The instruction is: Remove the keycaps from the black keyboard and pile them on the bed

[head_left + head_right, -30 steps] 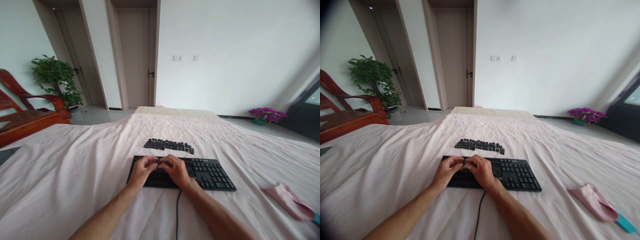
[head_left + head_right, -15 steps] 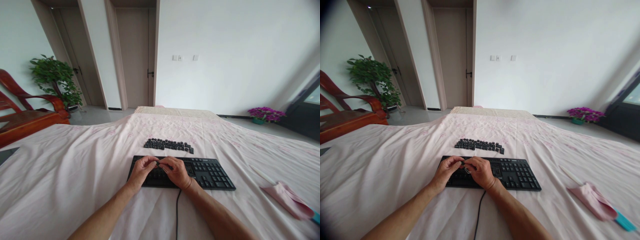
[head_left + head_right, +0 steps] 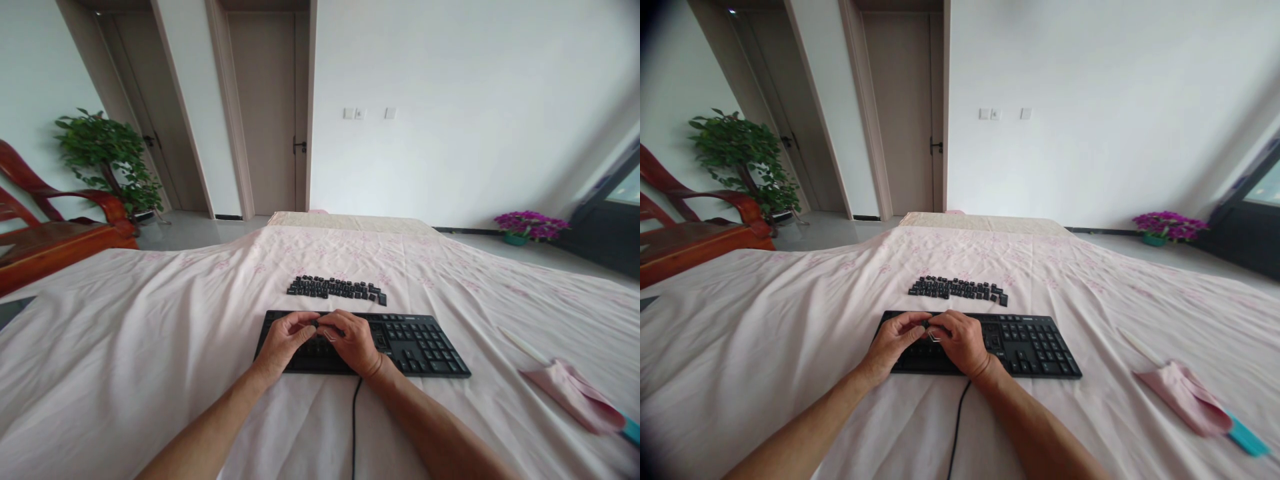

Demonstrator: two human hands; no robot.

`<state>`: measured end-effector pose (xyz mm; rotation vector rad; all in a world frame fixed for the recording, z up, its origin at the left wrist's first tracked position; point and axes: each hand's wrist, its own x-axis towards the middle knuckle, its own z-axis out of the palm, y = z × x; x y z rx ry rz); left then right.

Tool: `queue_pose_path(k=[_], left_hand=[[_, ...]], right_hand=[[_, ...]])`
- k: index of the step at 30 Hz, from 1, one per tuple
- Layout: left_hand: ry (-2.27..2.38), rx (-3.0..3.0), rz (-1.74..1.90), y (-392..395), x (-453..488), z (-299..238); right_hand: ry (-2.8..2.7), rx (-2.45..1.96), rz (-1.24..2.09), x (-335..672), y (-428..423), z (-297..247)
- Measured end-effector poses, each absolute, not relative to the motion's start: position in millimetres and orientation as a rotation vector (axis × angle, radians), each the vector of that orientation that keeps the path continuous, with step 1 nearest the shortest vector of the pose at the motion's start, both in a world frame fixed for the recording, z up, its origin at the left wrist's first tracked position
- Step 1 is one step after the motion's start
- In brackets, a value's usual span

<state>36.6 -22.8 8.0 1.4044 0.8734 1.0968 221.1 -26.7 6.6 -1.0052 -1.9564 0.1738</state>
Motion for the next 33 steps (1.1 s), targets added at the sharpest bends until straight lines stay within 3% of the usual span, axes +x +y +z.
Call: queue_pose_path(k=[33], left_hand=[[1.005, 1.349, 1.258, -25.1, 41.2, 1.3]], right_hand=[[-2.086, -0.941, 0.246, 224.0, -25.4, 8.9]])
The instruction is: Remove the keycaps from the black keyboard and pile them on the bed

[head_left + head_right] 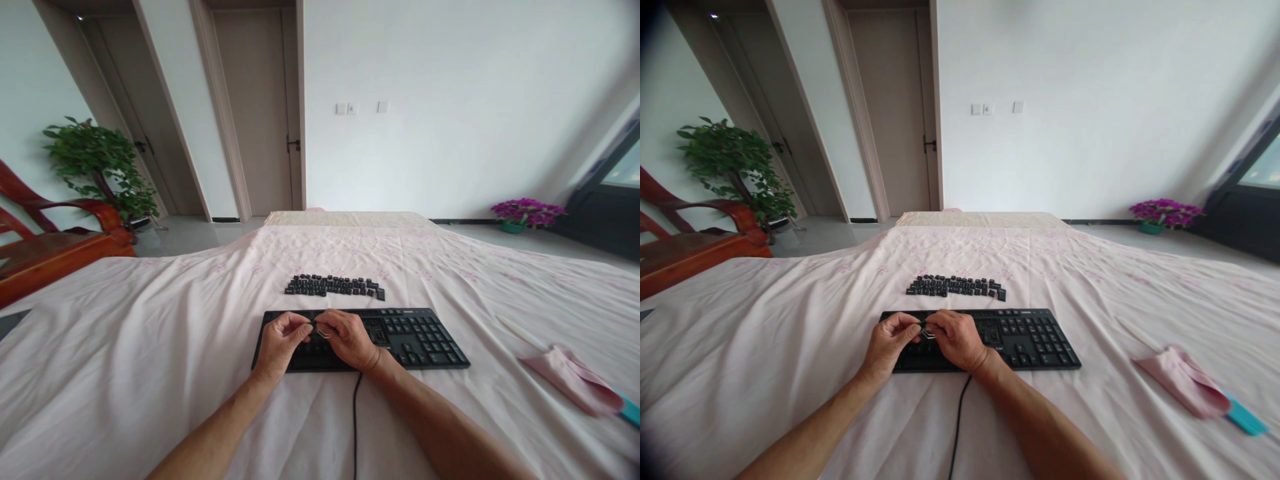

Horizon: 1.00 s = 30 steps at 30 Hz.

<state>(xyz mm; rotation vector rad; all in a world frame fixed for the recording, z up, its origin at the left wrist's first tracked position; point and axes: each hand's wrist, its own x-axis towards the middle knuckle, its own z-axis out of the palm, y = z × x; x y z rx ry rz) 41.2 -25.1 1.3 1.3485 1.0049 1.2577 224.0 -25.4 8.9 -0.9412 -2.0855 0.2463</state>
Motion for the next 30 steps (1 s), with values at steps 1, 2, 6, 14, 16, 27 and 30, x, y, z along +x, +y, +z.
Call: queue_pose_path(k=[1, 2, 6, 14, 16, 27, 30], left_hand=[[0.988, 1.359, 1.255, -25.1, 41.1, 1.7], [0.971, 1.375, 1.246, -25.4, 41.0, 2.5], [0.946, 1.466, 1.179, -27.3, 40.3, 6.5], [0.885, 1.409, 1.161, -27.8, 40.5, 6.6], [0.887, 1.371, 1.195, -27.0, 40.6, 6.0], [0.936, 1.302, 1.272, -26.5, 41.3, 2.0], [0.962, 1.304, 1.298, -27.2, 42.2, 3.1]], right_hand=[[-2.098, -0.93, 0.254, 223.9, -25.7, 9.4], [-2.105, -0.923, 0.256, 223.8, -25.9, 9.9], [-2.107, -0.923, 0.244, 223.5, -25.9, 10.4], [-2.097, -0.926, 0.245, 222.5, -27.3, 12.6], [-2.092, -0.924, 0.248, 222.2, -28.4, 13.0], [-2.071, -0.891, 0.147, 221.9, -31.2, 12.9], [-2.062, -0.852, 0.097, 222.1, -32.8, 15.0]])
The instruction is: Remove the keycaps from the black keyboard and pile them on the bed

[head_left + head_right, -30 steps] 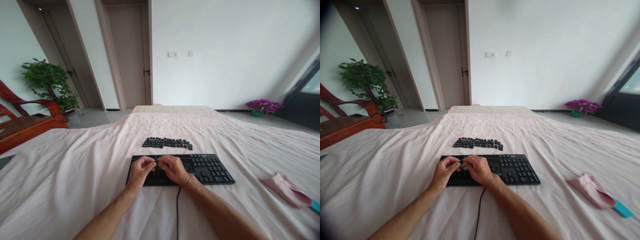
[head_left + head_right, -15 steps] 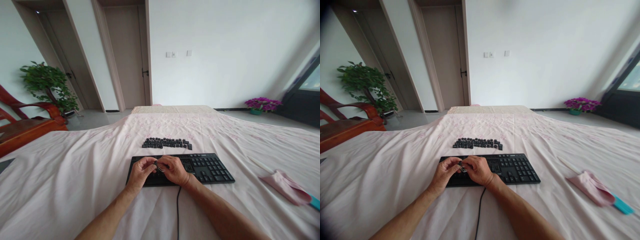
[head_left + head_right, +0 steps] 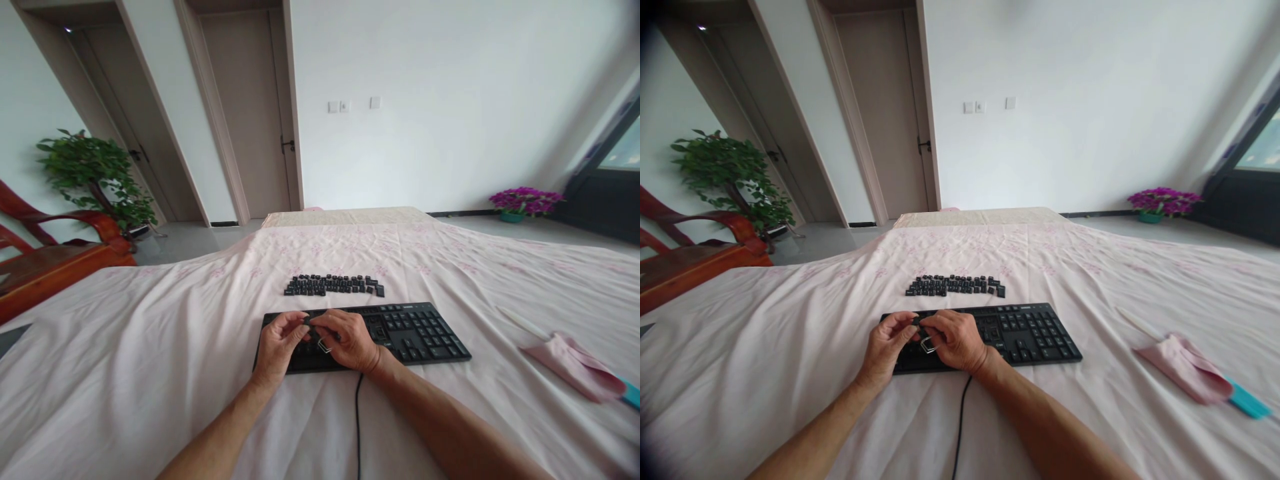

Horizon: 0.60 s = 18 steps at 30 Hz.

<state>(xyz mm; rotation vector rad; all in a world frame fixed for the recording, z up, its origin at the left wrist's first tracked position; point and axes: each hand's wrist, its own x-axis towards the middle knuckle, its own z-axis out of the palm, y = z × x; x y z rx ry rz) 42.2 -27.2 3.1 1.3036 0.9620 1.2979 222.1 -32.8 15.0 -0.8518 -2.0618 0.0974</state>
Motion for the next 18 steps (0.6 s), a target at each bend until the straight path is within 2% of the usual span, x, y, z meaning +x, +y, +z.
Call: queue_pose_path(k=[18], left_hand=[[1.052, 1.33, 1.402, -26.4, 42.8, -1.9]], right_hand=[[-2.22, -0.771, -0.195, 221.4, -36.3, 11.3]])
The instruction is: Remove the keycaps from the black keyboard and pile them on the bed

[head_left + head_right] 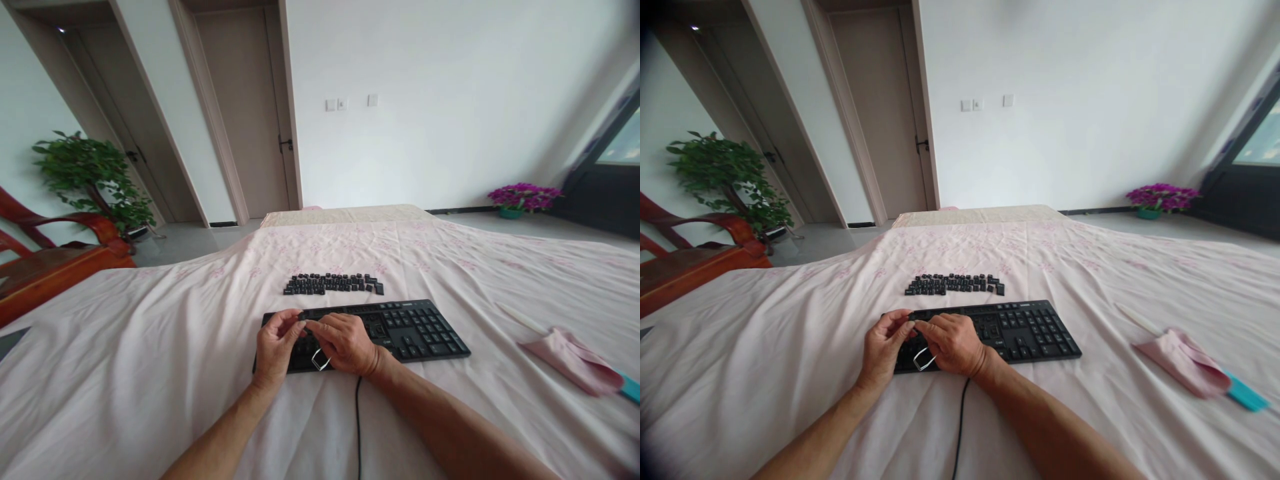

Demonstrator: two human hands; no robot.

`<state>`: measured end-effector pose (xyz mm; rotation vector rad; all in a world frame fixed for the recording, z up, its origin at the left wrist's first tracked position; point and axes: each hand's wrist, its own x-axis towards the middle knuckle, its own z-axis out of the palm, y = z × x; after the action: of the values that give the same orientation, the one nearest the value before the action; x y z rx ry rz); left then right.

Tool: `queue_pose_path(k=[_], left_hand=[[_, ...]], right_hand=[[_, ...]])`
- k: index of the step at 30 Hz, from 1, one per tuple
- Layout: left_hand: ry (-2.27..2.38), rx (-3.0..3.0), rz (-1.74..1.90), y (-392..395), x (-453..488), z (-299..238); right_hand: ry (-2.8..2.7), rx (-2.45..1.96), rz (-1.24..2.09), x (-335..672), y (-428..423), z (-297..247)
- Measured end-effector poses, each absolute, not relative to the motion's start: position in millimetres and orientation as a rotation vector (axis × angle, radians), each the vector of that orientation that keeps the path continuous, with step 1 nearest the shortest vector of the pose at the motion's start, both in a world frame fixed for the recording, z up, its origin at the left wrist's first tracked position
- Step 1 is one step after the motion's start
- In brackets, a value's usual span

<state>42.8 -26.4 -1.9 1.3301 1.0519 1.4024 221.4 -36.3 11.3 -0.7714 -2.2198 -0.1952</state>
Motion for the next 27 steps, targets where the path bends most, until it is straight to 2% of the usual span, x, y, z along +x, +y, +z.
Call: queue_pose_path(k=[27], left_hand=[[1.045, 1.305, 1.365, -28.4, 45.5, 3.6]], right_hand=[[-2.151, -0.875, -0.207, 219.9, -37.4, 12.0]])
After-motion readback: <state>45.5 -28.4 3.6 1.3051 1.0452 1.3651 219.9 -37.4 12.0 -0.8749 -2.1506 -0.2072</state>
